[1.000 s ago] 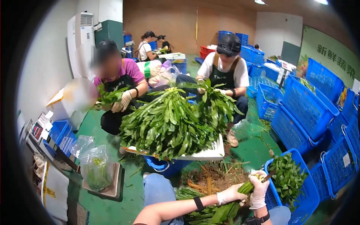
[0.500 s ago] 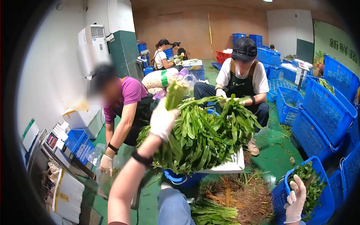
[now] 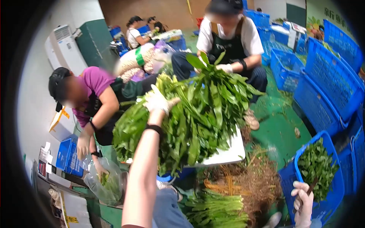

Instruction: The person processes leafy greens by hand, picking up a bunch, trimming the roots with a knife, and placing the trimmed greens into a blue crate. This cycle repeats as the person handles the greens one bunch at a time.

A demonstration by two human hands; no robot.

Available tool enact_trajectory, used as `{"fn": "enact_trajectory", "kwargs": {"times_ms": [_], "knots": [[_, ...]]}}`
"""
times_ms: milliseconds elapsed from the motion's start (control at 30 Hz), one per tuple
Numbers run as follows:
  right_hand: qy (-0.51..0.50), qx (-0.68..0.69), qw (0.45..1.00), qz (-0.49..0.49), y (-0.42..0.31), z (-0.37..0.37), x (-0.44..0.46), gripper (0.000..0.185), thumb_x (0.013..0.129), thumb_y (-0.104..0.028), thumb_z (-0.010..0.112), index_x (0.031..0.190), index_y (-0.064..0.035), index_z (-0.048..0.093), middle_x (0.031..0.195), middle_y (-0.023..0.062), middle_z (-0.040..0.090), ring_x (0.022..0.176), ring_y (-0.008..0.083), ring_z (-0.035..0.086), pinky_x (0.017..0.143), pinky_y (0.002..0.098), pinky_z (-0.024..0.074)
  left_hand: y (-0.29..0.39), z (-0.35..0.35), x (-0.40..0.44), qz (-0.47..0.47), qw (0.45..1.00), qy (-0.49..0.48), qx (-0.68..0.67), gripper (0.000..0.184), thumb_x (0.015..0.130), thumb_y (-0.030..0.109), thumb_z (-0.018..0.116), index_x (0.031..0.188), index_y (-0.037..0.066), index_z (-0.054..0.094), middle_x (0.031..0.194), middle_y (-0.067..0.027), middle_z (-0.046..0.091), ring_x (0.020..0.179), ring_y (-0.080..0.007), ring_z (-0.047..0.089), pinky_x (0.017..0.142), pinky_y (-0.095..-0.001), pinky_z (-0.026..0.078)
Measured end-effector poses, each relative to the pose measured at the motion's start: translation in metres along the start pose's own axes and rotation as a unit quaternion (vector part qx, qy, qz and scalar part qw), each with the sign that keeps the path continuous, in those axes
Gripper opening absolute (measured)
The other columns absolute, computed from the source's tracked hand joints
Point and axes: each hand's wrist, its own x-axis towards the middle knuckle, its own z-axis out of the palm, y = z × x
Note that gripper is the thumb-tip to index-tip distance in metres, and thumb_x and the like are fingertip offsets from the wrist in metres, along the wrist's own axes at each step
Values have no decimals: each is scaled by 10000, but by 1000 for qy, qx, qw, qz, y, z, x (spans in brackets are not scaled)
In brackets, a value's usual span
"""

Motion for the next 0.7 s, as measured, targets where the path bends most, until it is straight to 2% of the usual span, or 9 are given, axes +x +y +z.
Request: {"fn": "enact_trajectory", "kwargs": {"times_ms": [67, 233, 300, 333, 400, 467, 533, 600, 700], "knots": [[1, -16, 999, 39, -1, -4, 3, 321, 854, -203, 615, 1109, -10, 588, 787, 30, 627, 425, -7, 314, 376, 167, 204, -8, -11, 17, -14, 996, -79, -34, 1344, 580, 728, 741, 1516, 68, 37, 1464, -225, 352, 1329, -377, 383, 1047, -525, 355], [-28, -4, 1000, 4, -13, -19, -15, 398, 810, -209, 650, 1142, -1, 580, 786, 25, 631, 439, 1, 333, 385, 167, 204, -34, -20, 25, 15, 992, -29, -121, 1400, 549, 776, 715, 1519, 87, -24, 1540, -270, 151, 1374, -431, 295, 1110, -477, 289], [-3, -21, 999, -43, -16, -21, -24, 425, 804, -233, 652, 1155, -7, 573, 798, 13, 627, 462, -2, 338, 394, 165, 207, -37, -37, 19, 42, 988, 32, -146, 1353, 573, 761, 713, 1525, 126, -8, 1546, -261, 128, 1387, -437, 262, 1093, -600, 220], [-51, -43, 998, -20, -11, -37, -20, 569, 824, -335, 657, 1286, -35, 515, 989, 4, 599, 499, -17, 350, 416, 144, 251, -27, -57, 4, 47, 988, 67, -133, 1326, 586, 750, 714, 1528, 147, 1, 1548, -255, 123, 1391, -437, 250, 1076, -648, 200], [2, -25, 998, -50, -7, -39, -24, 577, 791, -277, 670, 1281, -16, 514, 977, -20, 582, 530, -11, 355, 433, 151, 248, -11, -95, -32, 34, 992, 114, -47, 1240, 631, 657, 744, 1532, 193, 29, 1540, -232, 163, 1403, -447, 190, 1055, -692, 174], [42, 13, 997, -69, 1, -40, -19, 555, 820, -214, 644, 1311, -6, 492, 972, -33, 568, 549, -14, 346, 443, 150, 243, 8, -116, -79, 164, 957, 238, -27, 1166, 653, 500, 795, 1531, 177, 100, 1525, -209, 234, 1384, -469, 213, 1059, -689, 162], [5, 98, 995, -37, -2, -49, -24, 539, 840, -131, 607, 1345, -6, 464, 977, -26, 568, 602, -9, 370, 488, 148, 279, 33, -128, -139, 380, 865, 313, -98, 905, 690, 244, 798, 1462, 135, 337, 1434, -159, 419, 1337, -364, 359, 1085, -501, 305], [-10, 151, 988, -30, -2, -53, -26, 535, 850, -69, 573, 1367, -15, 444, 1004, -11, 550, 659, 2, 382, 532, 152, 304, 64, -127, -202, 558, 768, 245, -197, 635, 677, 126, 774, 1268, 89, 544, 1203, -134, 589, 1134, -330, 540, 962, -415, 437], [-20, 144, 988, -56, 1, -50, -36, 563, 841, -55, 573, 1383, -19, 426, 1083, 16, 491, 695, 24, 368, 568, 167, 313, 88, -71, -291, 634, 736, -3, -238, 338, 668, 37, 696, 1002, 60, 661, 978, -115, 658, 903, -303, 632, 820, -393, 501]]}}
